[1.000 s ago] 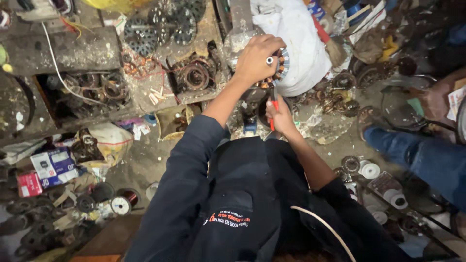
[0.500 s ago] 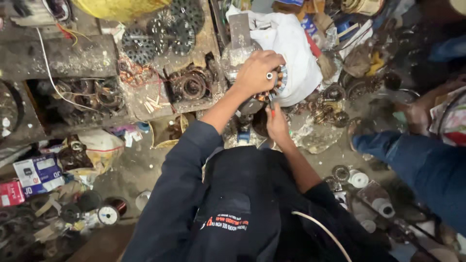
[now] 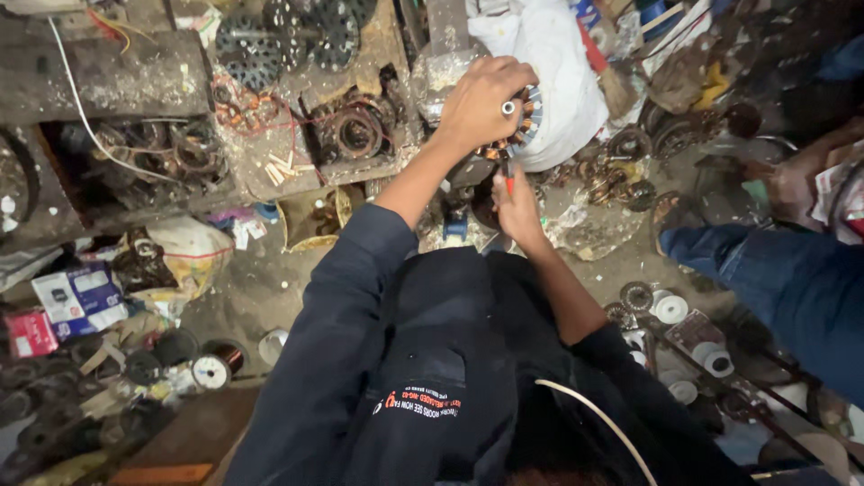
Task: The person uses pliers to repeatedly pull and separate copper wire coils from a cylindrical motor stator. The person holds the stator with one hand and uses the pliers with the other to extract the wire, which falls into a container below.
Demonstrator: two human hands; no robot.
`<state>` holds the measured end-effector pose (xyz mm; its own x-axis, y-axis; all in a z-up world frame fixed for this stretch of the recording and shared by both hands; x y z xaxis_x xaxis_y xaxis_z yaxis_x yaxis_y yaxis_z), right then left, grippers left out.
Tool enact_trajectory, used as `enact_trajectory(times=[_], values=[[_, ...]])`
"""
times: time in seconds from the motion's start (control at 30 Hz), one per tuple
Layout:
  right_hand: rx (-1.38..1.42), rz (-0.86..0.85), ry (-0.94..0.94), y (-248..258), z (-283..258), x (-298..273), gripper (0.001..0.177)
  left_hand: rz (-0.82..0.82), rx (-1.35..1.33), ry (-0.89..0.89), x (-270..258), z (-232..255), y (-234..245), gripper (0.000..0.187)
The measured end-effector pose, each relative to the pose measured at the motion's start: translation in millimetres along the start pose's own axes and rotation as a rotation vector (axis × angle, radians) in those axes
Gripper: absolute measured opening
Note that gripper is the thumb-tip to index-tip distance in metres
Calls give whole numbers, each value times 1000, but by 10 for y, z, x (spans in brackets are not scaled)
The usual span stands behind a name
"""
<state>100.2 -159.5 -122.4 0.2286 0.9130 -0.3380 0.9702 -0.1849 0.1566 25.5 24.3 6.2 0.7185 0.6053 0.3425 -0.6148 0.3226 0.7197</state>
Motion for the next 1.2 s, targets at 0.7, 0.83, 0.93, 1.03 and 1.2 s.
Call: enact_trajectory(times=[0.7, 0.83, 0.93, 1.03, 1.2], values=[[469, -592, -230, 348, -168, 9, 34, -4, 8, 38, 29, 64, 33, 32], [550, -634, -232, 374, -278, -16, 30, 5, 24, 35, 47, 62, 39, 35], [696, -584, -236, 308, -243, -44, 23, 28, 20, 1, 56, 76, 18, 32], [862, -539, -254, 170, -188, -67, 17, 17, 21, 38, 45, 85, 27, 33], [269, -178, -85, 81, -64, -125, 18, 23, 18, 6, 31, 24, -13, 31]])
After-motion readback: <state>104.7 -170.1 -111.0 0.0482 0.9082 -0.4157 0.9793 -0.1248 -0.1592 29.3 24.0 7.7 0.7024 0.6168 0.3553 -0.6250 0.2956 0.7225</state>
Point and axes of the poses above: each hand's wrist, its own x-axis towards the middle knuckle, its own y-axis out of the back of the hand, z = x × y, the point moved 2 cm from there along x, towards the middle knuckle, and after that the axes turned 2 degrees about -z, right-handed, at the moved point
